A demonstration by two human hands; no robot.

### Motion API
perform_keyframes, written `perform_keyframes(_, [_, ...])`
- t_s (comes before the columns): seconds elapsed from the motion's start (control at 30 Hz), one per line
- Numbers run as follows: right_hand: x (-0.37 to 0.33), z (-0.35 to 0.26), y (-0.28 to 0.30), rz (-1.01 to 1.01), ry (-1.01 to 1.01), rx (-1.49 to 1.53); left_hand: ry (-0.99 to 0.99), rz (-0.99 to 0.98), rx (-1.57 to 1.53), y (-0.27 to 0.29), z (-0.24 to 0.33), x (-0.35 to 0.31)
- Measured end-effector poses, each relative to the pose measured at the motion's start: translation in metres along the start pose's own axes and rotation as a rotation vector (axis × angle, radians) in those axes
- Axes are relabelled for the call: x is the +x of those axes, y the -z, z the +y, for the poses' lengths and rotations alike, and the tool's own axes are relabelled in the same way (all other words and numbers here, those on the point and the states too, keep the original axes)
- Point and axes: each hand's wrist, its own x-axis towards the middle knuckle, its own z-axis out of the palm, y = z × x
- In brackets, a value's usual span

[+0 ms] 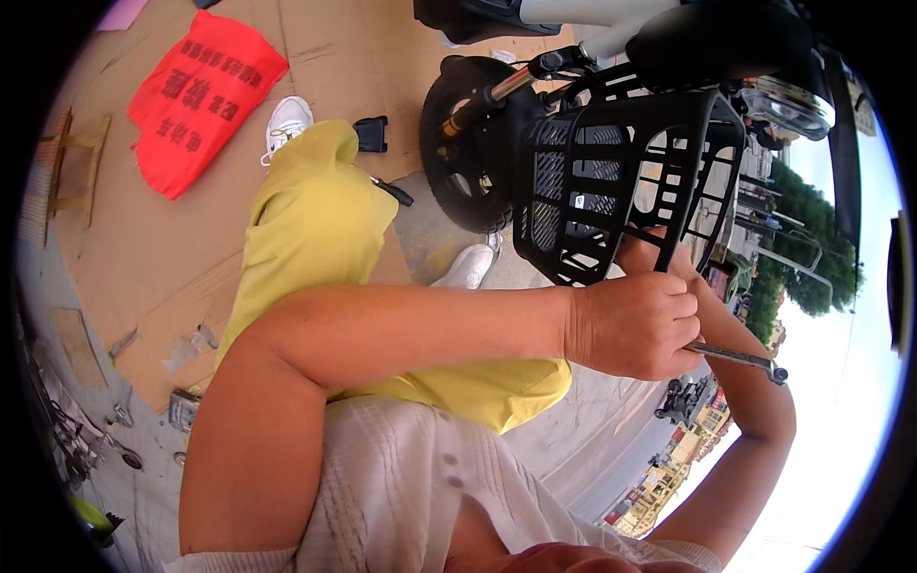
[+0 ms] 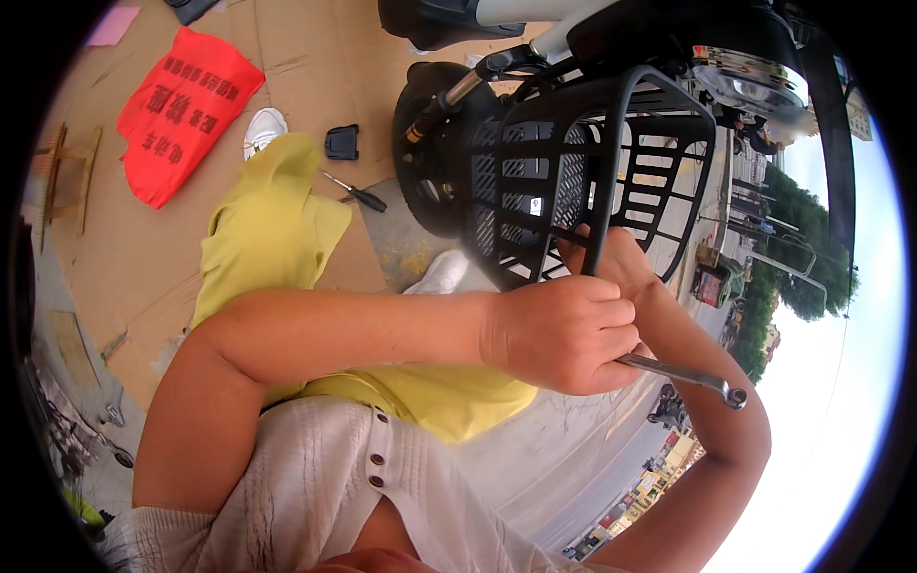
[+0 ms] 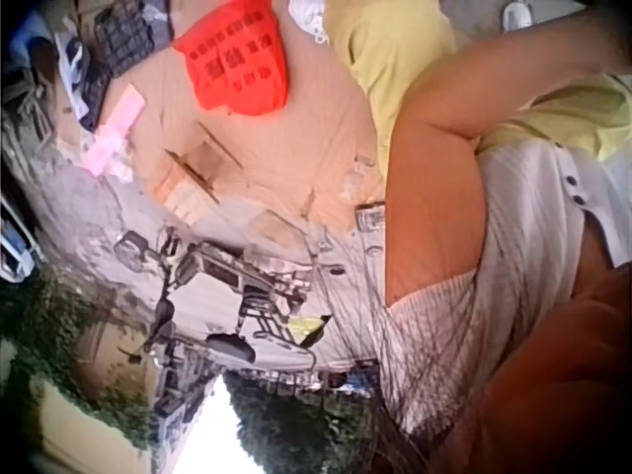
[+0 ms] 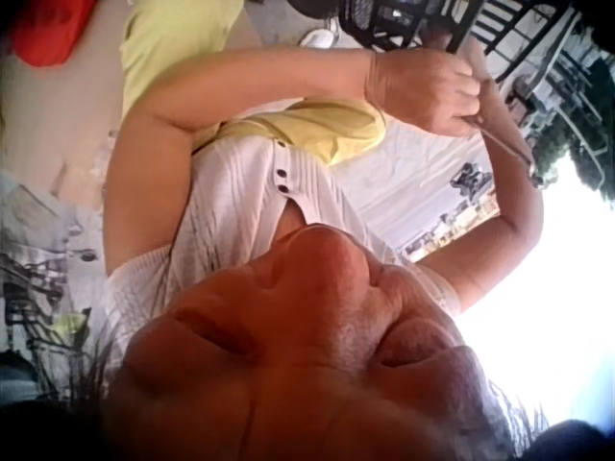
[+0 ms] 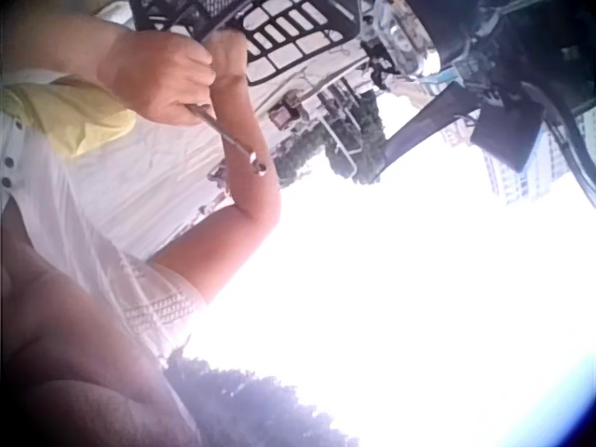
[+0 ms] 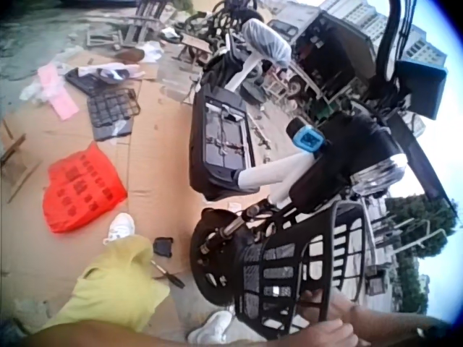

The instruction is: The person sits on a cardboard sheet and attaches a black plastic basket to the front of an electric scooter. They use a screwdriver and a wrench to tighten the mounting bolts, then place a metal frame over the basket and secure it.

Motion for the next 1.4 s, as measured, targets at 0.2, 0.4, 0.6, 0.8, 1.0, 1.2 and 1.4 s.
perform_keyframes(0.2, [-0.010, -0.001, -0.006, -0.009, 0.014, 0.034, 0.015, -0.006, 0.012, -0.002, 0.001, -0.002])
perform_keyframes(0.4, [0.009, 0.009, -0.009, -0.043, -0.060, 0.045, 0.015, 0.018, -0.014, -0.006, 0.000, 0.000])
perform_keyframes(0.6, [-0.010, 0.003, -0.011, -0.020, -0.043, 0.029, 0.000, 0.037, 0.009, -0.005, -0.005, 0.001])
perform_keyframes(0.8, [-0.007, 0.000, 0.001, -0.133, -0.145, 0.181, 0.022, 0.013, -0.016, -0.005, 0.001, -0.002])
perform_keyframes(1.0, [-0.006, 0.004, -0.003, -0.152, -0.351, 0.694, 0.060, 0.009, -0.032, -0.003, 0.004, -0.003])
perform_keyframes(1.2, [0.016, 0.012, 0.035, -0.395, -1.026, 1.759, 0.048, -0.017, -0.024, -0.002, 0.000, -0.002])
perform_keyframes(1.4, [-0.002, 0.017, -0.021, 0.104, -0.341, 1.004, -0.003, 0.018, -0.003, -0.005, -0.004, 0.001])
